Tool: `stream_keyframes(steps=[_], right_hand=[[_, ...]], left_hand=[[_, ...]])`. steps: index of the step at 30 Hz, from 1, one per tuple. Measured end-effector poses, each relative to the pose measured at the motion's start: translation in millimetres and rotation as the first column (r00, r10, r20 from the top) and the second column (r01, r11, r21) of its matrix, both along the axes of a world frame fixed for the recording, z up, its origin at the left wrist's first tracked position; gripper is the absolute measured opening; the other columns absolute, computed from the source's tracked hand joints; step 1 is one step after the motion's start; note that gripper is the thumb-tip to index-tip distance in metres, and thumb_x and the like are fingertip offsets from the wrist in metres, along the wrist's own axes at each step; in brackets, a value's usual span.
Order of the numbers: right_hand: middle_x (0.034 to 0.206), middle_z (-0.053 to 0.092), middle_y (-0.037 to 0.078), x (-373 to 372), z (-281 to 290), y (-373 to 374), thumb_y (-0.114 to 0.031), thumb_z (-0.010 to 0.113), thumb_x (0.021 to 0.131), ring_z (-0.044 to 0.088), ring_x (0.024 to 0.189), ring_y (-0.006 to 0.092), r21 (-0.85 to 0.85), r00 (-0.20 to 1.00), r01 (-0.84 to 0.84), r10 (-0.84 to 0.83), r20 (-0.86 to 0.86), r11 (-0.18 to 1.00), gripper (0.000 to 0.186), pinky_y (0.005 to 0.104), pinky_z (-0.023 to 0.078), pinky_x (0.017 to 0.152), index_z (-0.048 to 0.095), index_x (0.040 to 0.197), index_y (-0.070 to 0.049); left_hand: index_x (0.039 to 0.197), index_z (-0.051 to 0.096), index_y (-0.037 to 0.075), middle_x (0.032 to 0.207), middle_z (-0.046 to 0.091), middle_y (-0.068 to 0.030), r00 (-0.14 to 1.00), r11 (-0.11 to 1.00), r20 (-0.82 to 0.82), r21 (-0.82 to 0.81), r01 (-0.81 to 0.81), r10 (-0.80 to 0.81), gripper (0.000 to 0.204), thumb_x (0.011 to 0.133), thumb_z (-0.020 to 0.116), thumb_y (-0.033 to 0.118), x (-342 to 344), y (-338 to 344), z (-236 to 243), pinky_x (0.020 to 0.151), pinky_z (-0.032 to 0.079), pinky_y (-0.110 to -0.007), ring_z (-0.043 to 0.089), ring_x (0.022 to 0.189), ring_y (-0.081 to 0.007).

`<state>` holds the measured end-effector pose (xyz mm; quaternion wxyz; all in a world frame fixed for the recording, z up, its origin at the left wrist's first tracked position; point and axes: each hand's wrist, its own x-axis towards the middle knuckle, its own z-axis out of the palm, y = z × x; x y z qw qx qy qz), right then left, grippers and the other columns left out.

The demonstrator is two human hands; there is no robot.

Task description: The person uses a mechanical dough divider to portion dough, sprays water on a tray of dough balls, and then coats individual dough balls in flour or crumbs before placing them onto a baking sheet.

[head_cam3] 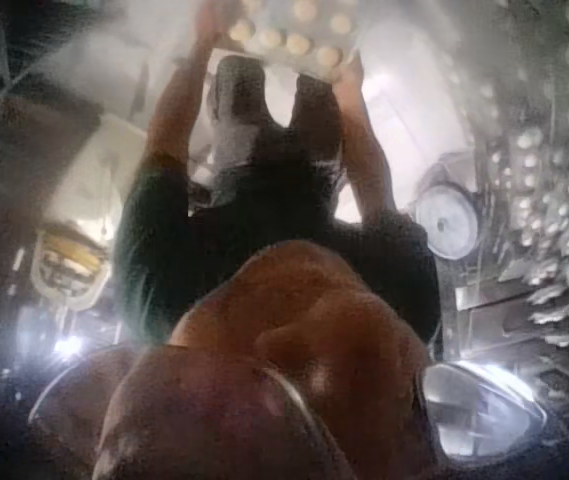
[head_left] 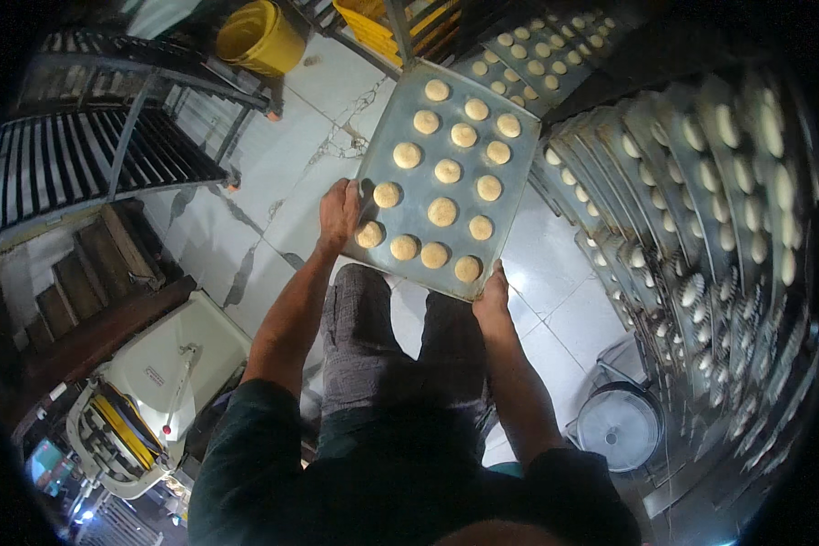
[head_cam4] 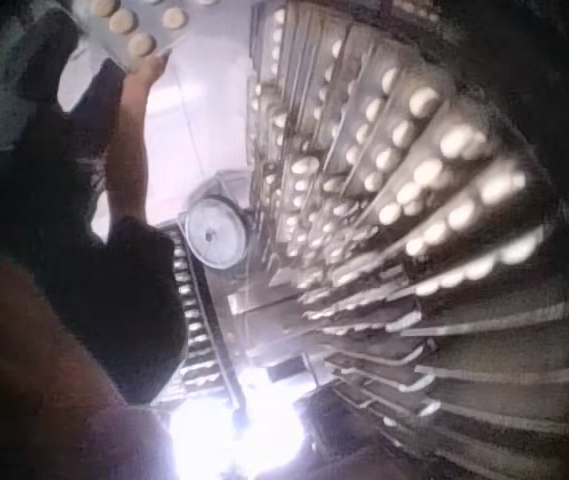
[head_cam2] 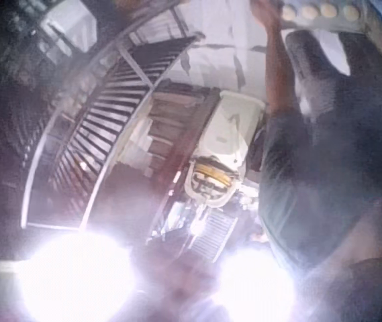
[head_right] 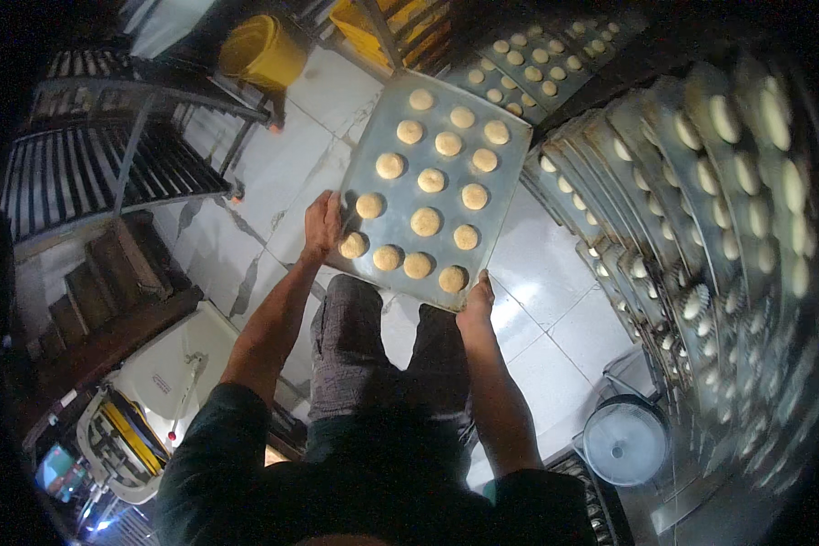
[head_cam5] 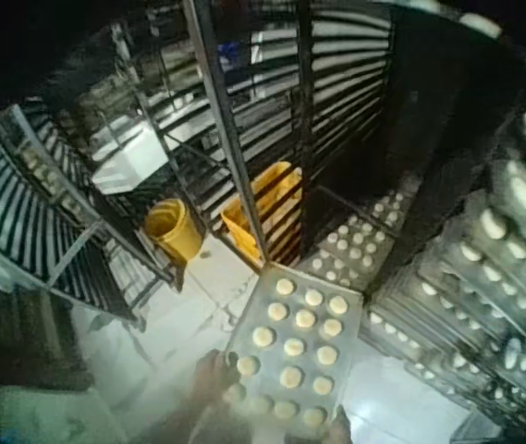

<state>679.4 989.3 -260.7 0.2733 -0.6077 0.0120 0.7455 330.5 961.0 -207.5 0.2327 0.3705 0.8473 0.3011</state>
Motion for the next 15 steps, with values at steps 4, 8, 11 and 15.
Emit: stream_keyframes(steps=[4,8,11,15], right_hand=[[0.141,0.055,0.017,-40.0,-43.5,21.5,-0.038,0.037,0.107,0.057,0.123,0.0331,0.043,0.997,0.062,-0.064,0.033,0.997,0.051,0.048,0.048,0.105,0.05,0.141,-0.002],[0.143,0.051,0.02,-59.7,-80.5,48.7,-0.038,0.032,0.108,0.052,0.13,0.0365,0.128,0.86,-0.318,0.229,0.456,0.94,0.054,0.0506,0.044,0.109,0.045,0.144,0.0],[0.142,0.05,0.021,-84.2,-83.8,51.8,-0.045,0.035,0.106,0.053,0.127,0.0394,0.296,0.638,-0.62,0.248,0.729,0.726,0.058,0.0505,0.047,0.104,0.043,0.144,-0.002],[0.142,0.046,0.021,-100.3,-89.4,47.0,-0.05,0.04,0.104,0.054,0.124,0.0424,0.408,0.613,-0.681,0.168,0.772,0.607,0.062,0.05,0.051,0.099,0.039,0.146,-0.005]], left_hand=[[0.089,0.06,-0.001,0.084,0.064,-0.0255,0.998,0.998,-0.006,0.0,0.064,-0.064,0.045,0.101,0.041,0.039,-35.6,45.6,-62.1,0.075,0.047,-0.051,0.062,0.082,-0.0458],[0.091,0.061,0.0,0.086,0.065,-0.0248,0.993,0.998,0.104,-0.035,0.052,-0.048,0.045,0.101,0.043,0.039,-63.6,97.9,-116.8,0.076,0.049,-0.05,0.063,0.083,-0.0452],[0.092,0.062,0.0,0.088,0.065,-0.0255,0.986,0.995,0.131,0.023,0.101,-0.103,0.044,0.101,0.043,0.039,-78.8,123.5,-149.8,0.078,0.049,-0.049,0.062,0.086,-0.0453],[0.095,0.062,0.0,0.091,0.065,-0.0259,0.971,0.971,0.112,-0.085,0.222,-0.212,0.042,0.1,0.043,0.037,-85.5,164.9,-172.6,0.079,0.049,-0.049,0.062,0.088,-0.045]])
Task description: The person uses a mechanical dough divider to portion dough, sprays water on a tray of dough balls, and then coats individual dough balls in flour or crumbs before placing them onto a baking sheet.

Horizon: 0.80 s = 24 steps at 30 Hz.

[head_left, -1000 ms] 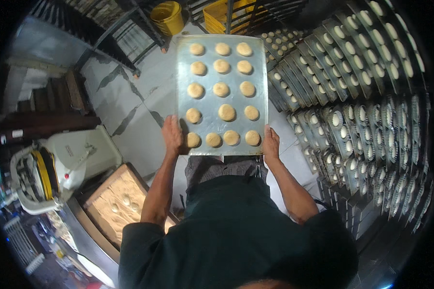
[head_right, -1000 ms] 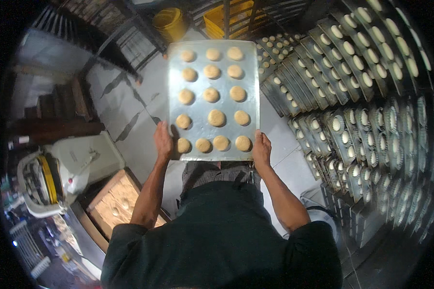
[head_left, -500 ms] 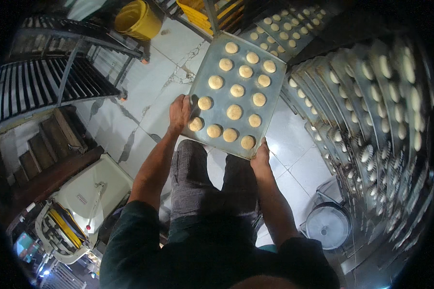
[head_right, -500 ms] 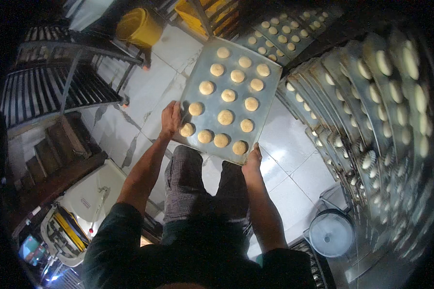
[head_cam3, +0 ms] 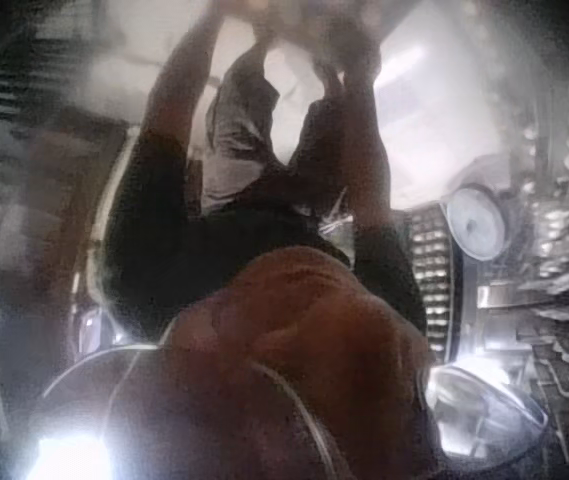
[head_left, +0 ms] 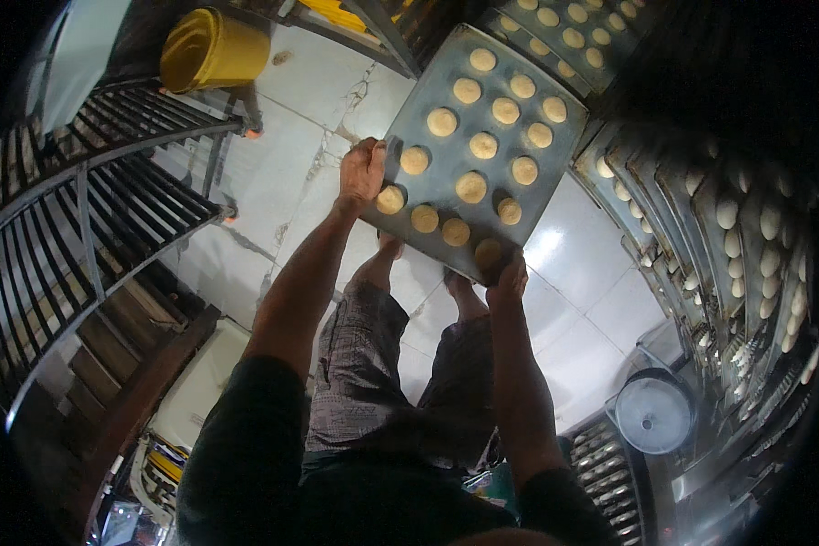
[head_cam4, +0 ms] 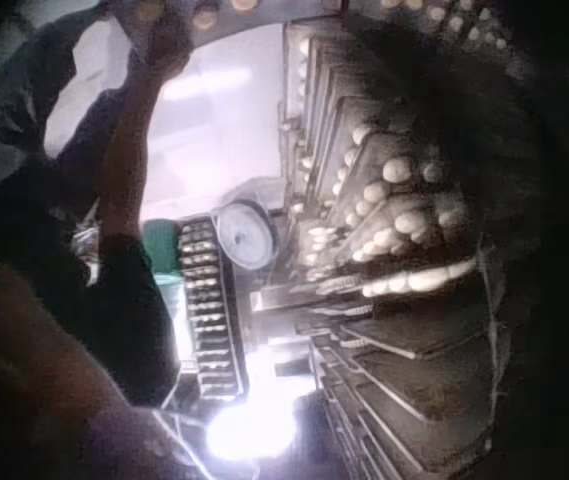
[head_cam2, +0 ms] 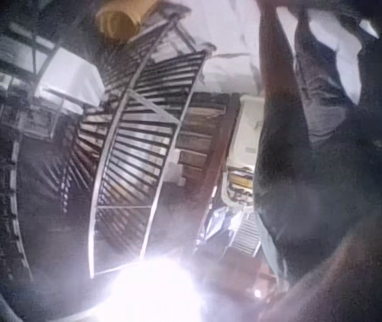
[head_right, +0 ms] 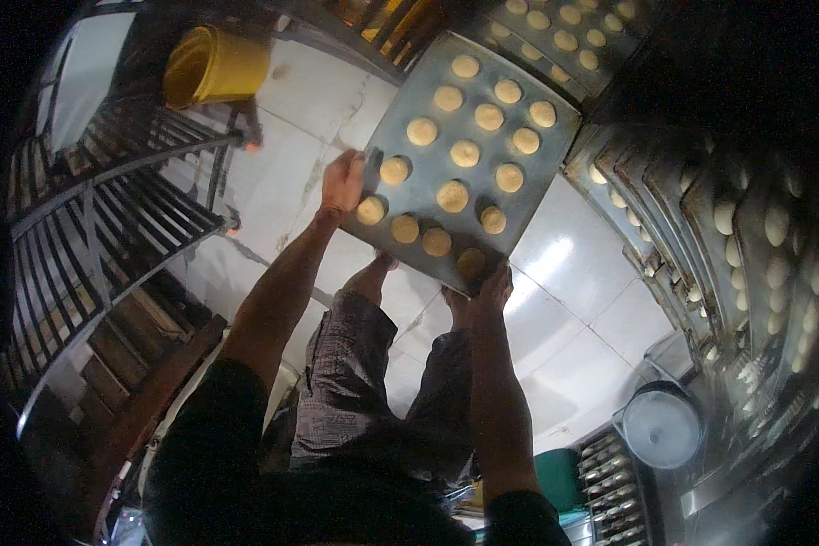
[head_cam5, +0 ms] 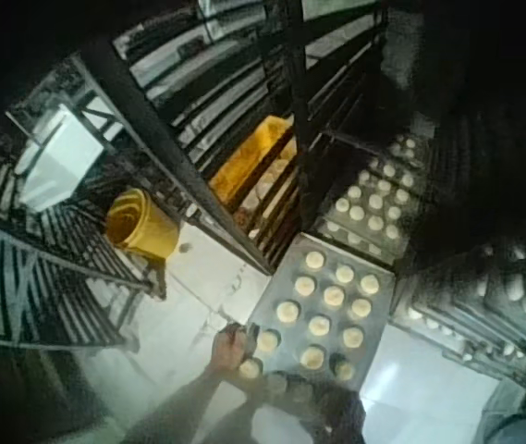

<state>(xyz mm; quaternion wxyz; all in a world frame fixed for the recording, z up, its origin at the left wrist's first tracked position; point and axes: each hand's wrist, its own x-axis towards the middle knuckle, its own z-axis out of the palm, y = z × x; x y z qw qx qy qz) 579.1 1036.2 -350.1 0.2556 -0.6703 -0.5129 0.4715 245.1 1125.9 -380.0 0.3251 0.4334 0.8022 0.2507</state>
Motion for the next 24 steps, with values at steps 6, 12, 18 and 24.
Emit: stream_keyframes(steps=[6,12,18,24], right_hand=[[0.14,0.049,0.019,-55.5,16.9,84.7,-0.042,0.043,0.104,0.055,0.123,0.0374,-0.701,0.49,0.52,-0.843,-0.224,0.489,0.055,0.0494,0.05,0.1,0.043,0.144,-0.004],[0.138,0.052,0.019,-25.3,-85.6,85.1,-0.039,0.041,0.105,0.056,0.124,0.0345,-0.654,0.489,0.582,-0.851,-0.192,0.482,0.052,0.0497,0.049,0.103,0.046,0.141,-0.001],[0.137,0.054,0.016,-41.8,-97.4,123.9,-0.04,0.042,0.105,0.058,0.123,0.0345,-0.653,0.514,0.552,-0.828,-0.225,0.519,0.051,0.05,0.049,0.104,0.048,0.14,-0.002],[0.138,0.055,0.015,51.2,-214.0,132.7,-0.048,0.042,0.105,0.056,0.125,0.0305,-0.379,0.874,0.303,-0.414,-0.255,0.874,0.058,0.0456,0.044,0.107,0.047,0.143,-0.005]], left_hand=[[0.102,0.064,0.002,0.096,0.066,-0.0227,0.995,0.997,0.068,0.017,0.071,-0.072,0.036,0.101,0.045,0.032,-21.3,40.3,-48.9,0.082,0.05,-0.045,0.063,0.092,-0.0423],[0.122,0.061,0.006,0.11,0.068,-0.0123,0.874,0.993,0.487,0.11,-0.044,-0.016,0.041,0.107,0.041,0.038,-24.7,35.0,-64.6,0.091,0.051,-0.039,0.065,0.101,-0.0286],[0.143,0.041,0.014,0.126,0.059,-0.008,0.231,0.92,0.916,-0.253,-0.298,0.327,0.057,0.099,0.06,0.044,29.1,-76.7,-88.2,0.102,0.047,-0.046,0.06,0.121,-0.0277],[0.127,0.048,0.007,0.116,0.059,-0.0095,0.192,0.878,0.894,-0.323,-0.353,0.406,0.033,0.1,0.059,0.022,96.0,34.8,-96.1,0.099,0.053,-0.043,0.063,0.108,-0.0263]])
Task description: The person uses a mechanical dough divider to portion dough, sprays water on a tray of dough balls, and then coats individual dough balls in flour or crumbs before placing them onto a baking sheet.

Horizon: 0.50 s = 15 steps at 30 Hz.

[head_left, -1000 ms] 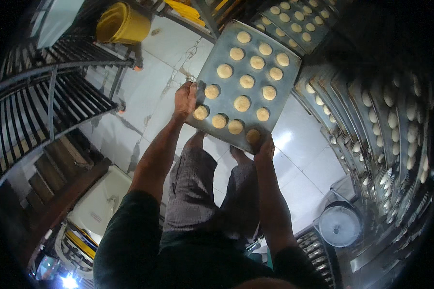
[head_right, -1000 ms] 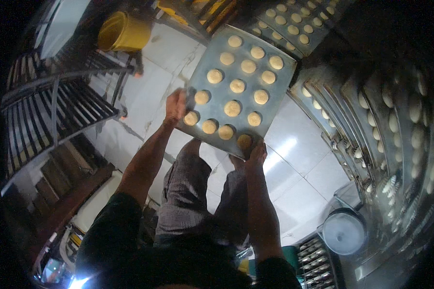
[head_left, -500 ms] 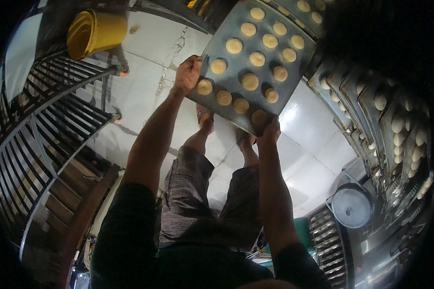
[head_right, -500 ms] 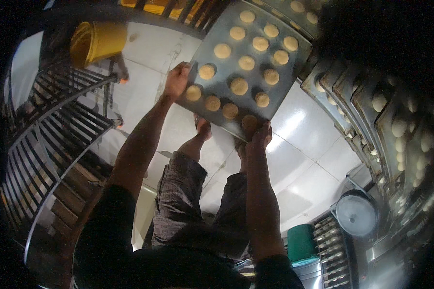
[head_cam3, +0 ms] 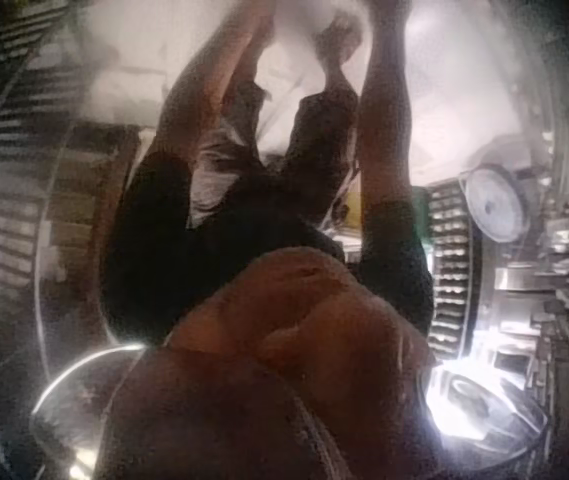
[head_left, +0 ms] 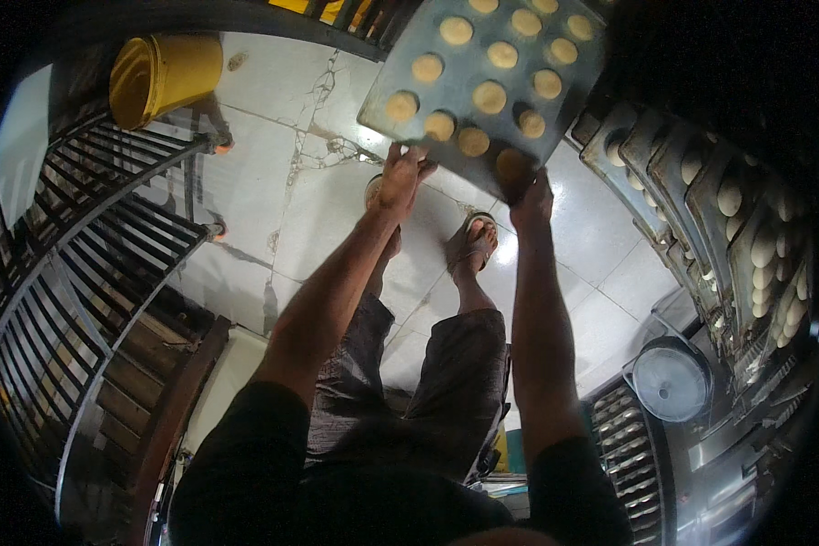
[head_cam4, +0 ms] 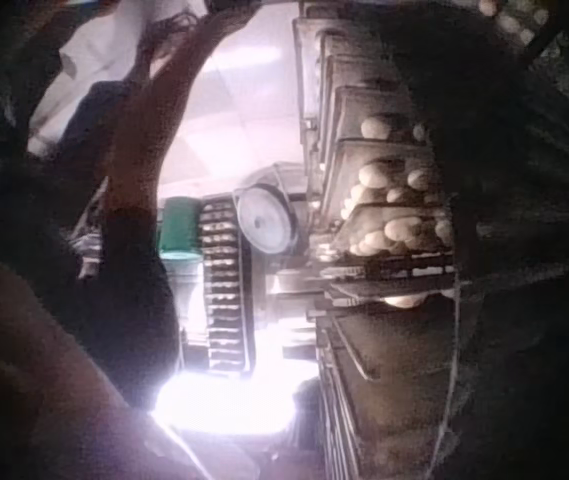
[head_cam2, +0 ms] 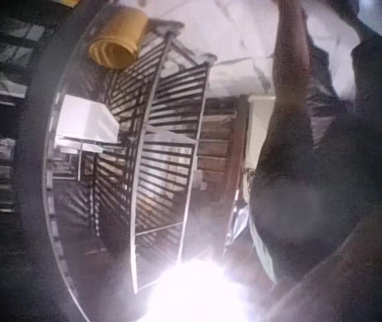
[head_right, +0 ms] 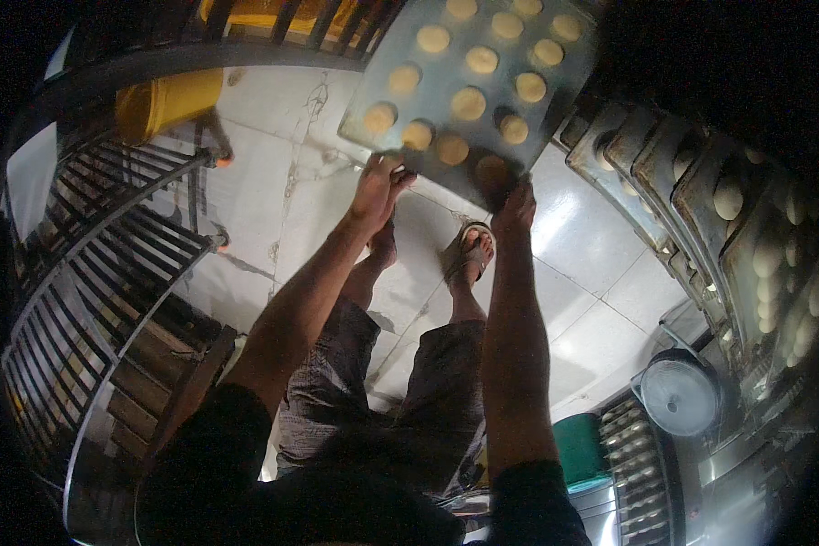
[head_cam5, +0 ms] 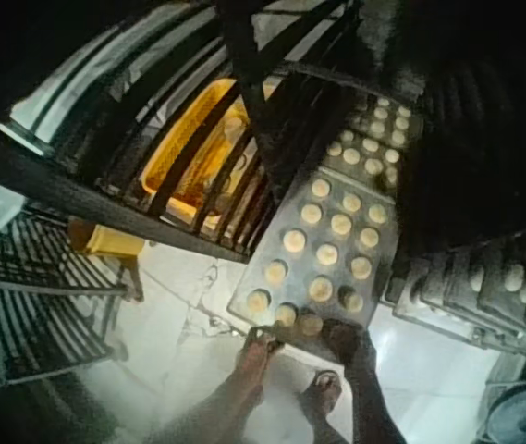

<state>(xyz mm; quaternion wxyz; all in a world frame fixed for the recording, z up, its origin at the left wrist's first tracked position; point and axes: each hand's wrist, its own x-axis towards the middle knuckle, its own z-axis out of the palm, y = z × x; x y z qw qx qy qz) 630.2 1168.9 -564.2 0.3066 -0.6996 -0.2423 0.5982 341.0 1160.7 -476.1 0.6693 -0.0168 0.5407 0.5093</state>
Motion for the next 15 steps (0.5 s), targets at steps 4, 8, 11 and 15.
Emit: stream_keyframes(steps=[4,8,11,15], right_hand=[[0.146,0.051,0.015,-29.6,107.3,55.6,-0.061,0.042,0.101,0.05,0.13,0.0284,-0.145,1.0,0.023,-0.02,0.021,0.989,0.071,0.0531,0.037,0.106,0.04,0.151,-0.01],[0.137,0.06,0.013,24.6,136.0,-2.8,-0.065,0.044,0.099,0.057,0.121,0.0276,0.095,0.972,-0.201,0.187,0.139,0.975,0.075,0.0523,0.036,0.103,0.038,0.153,-0.013],[0.129,0.064,0.012,48.6,154.2,-52.7,-0.066,0.046,0.098,0.061,0.114,0.026,-0.221,0.986,-0.039,0.074,0.15,0.974,0.075,0.05,0.038,0.101,0.041,0.151,-0.013],[0.127,0.064,0.014,90.3,179.2,-121.3,-0.064,0.047,0.098,0.062,0.11,0.0267,-0.414,0.978,0.093,-0.006,0.208,0.906,0.073,0.0478,0.04,0.1,0.043,0.149,-0.012]], left_hand=[[0.123,0.049,0.007,0.117,0.059,-0.0097,0.998,0.999,-0.068,0.047,-0.012,0.016,0.03,0.1,0.059,0.022,1.1,45.4,-21.4,0.099,0.054,-0.044,0.063,0.105,-0.025],[0.124,0.05,0.007,0.115,0.059,-0.0096,0.994,0.987,-0.093,0.148,0.064,-0.05,0.029,0.1,0.058,0.022,18.8,94.3,-53.8,0.099,0.054,-0.044,0.064,0.106,-0.025],[0.117,0.055,0.006,0.122,0.06,-0.0115,0.971,0.964,-0.145,0.16,0.211,-0.188,0.022,0.101,0.057,0.021,11.4,124.4,-36.0,0.102,0.052,-0.043,0.062,0.111,-0.026],[0.117,0.06,-0.002,0.131,0.058,-0.0163,0.793,0.843,-0.391,0.075,0.533,-0.466,0.022,0.103,0.05,0.011,7.3,170.6,-54.1,0.106,0.05,-0.038,0.061,0.115,-0.0241]])
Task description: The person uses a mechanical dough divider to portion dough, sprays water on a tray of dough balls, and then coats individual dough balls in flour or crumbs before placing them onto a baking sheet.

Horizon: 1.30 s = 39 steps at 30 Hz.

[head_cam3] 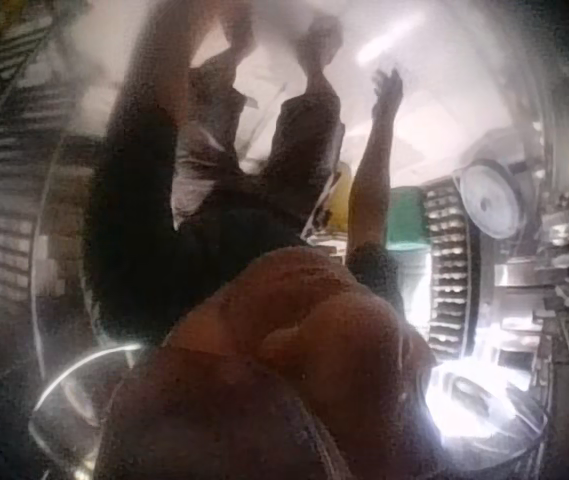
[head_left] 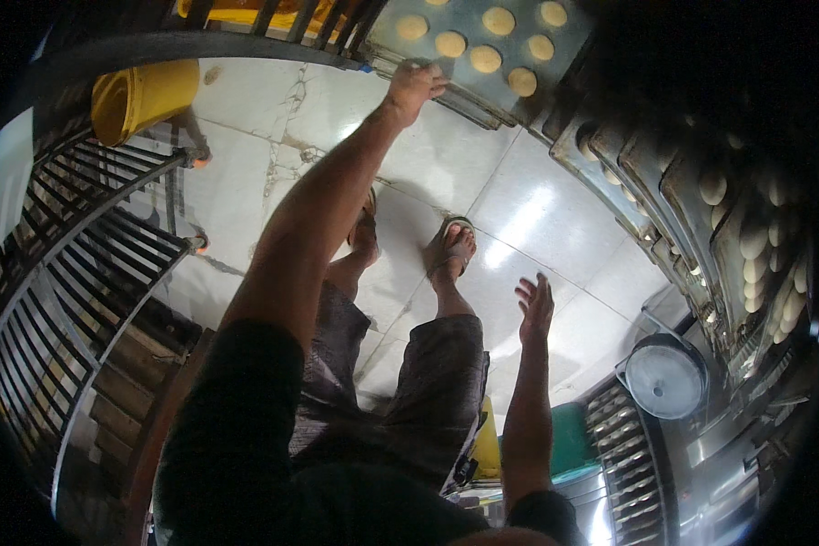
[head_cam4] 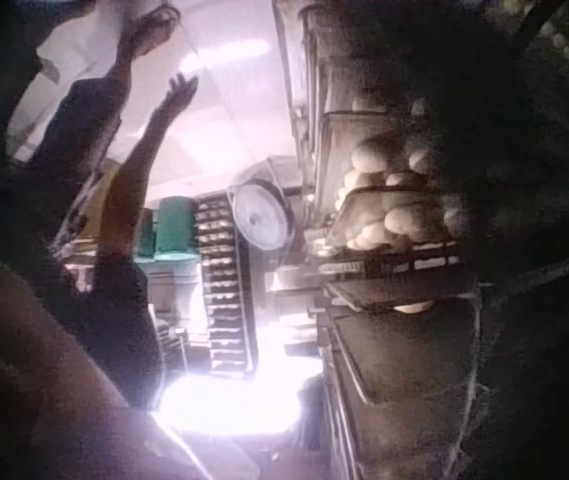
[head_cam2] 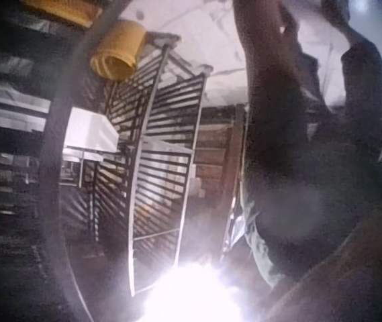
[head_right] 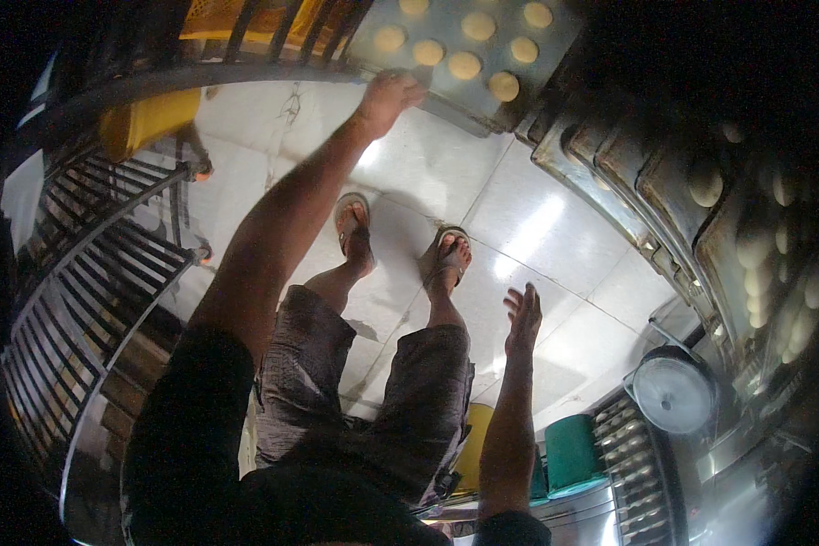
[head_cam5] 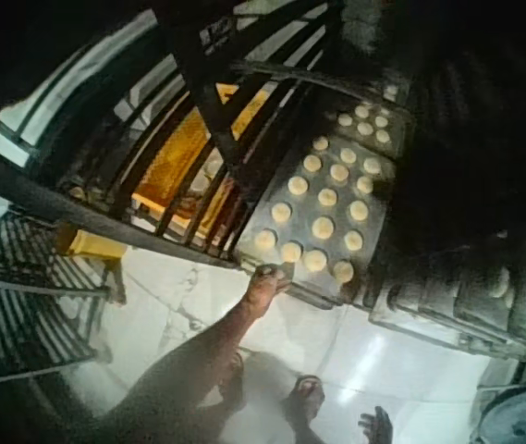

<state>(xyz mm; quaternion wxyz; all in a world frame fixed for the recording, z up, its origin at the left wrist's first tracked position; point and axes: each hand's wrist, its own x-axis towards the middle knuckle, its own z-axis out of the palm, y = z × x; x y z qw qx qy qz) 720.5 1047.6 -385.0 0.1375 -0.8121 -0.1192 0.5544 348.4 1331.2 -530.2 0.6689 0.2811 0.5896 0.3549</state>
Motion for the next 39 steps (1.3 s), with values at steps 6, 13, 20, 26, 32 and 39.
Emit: stream_keyframes(steps=[6,13,20,26,32,39], right_hand=[[0.127,0.064,0.015,20.7,29.3,-38.2,-0.052,0.054,0.101,0.063,0.108,0.0265,-0.049,0.995,0.098,-0.097,0.027,0.994,0.065,0.0463,0.042,0.1,0.044,0.148,-0.008],[0.147,0.046,0.019,-63.5,109.5,49.6,-0.038,0.052,0.105,0.045,0.135,0.028,0.543,0.946,-0.269,0.323,-0.003,0.795,0.061,0.0434,0.032,0.115,0.037,0.151,-0.001],[0.164,0.024,0.02,-233.5,279.5,112.6,-0.038,0.042,0.101,0.018,0.153,0.0374,0.645,0.223,-0.741,0.839,0.497,-0.185,0.069,0.0506,0.009,0.124,0.024,0.158,-0.003],[0.162,0.03,0.015,-255.4,174.0,68.3,-0.049,0.045,0.103,0.031,0.148,0.0297,0.38,0.159,-0.91,0.986,-0.044,0.164,0.075,0.0514,0.024,0.119,0.022,0.159,-0.006],[0.161,0.032,0.013,-551.7,468.0,-35.3,-0.073,0.032,0.098,0.033,0.145,0.0363,0.516,-0.093,-0.578,0.577,-0.812,0.632,0.085,0.05,0.023,0.122,0.033,0.156,-0.011],[0.155,0.04,0.023,-644.3,384.0,-35.3,-0.067,0.045,0.098,0.04,0.143,0.0358,0.685,-0.558,-0.617,0.829,-0.035,-0.387,0.089,0.048,0.031,0.118,0.032,0.154,0.002]], left_hand=[[0.153,0.037,0.007,0.146,0.05,-0.0189,0.987,0.984,0.131,-0.136,0.112,-0.094,0.058,0.103,0.055,0.031,-10.0,28.6,29.9,0.108,0.045,-0.047,0.053,0.13,-0.0267],[0.156,0.033,0.013,0.148,0.049,-0.0129,0.981,0.989,0.189,-0.147,-0.009,0.037,0.065,0.103,0.048,0.047,10.0,-87.9,80.9,0.095,0.052,-0.045,0.06,0.12,-0.0272],[0.16,0.013,0.008,0.161,0.029,-0.0134,0.42,0.688,0.546,-0.553,-0.469,0.725,0.103,0.091,0.044,0.078,75.4,-242.9,300.0,0.118,0.027,-0.056,0.035,0.143,-0.0356],[0.159,0.021,0.003,0.164,0.024,-0.0173,0.634,0.322,0.188,0.734,-0.598,0.75,0.078,0.104,0.041,0.055,-162.6,-255.0,590.8,0.12,0.024,-0.041,0.026,0.15,-0.0281],[0.161,0.021,0.016,0.165,0.022,-0.0147,0.335,0.862,-0.799,0.418,-0.287,0.499,0.086,0.093,0.064,0.046,-173.9,-501.6,494.4,0.12,0.011,-0.063,0.022,0.152,-0.037],[0.142,0.05,0.005,0.151,0.043,-0.0185,0.293,0.434,-0.809,-0.052,-0.899,0.51,0.069,0.084,0.074,0.032,-108.3,-789.6,463.6,0.107,0.045,-0.048,0.054,0.129,-0.037]])
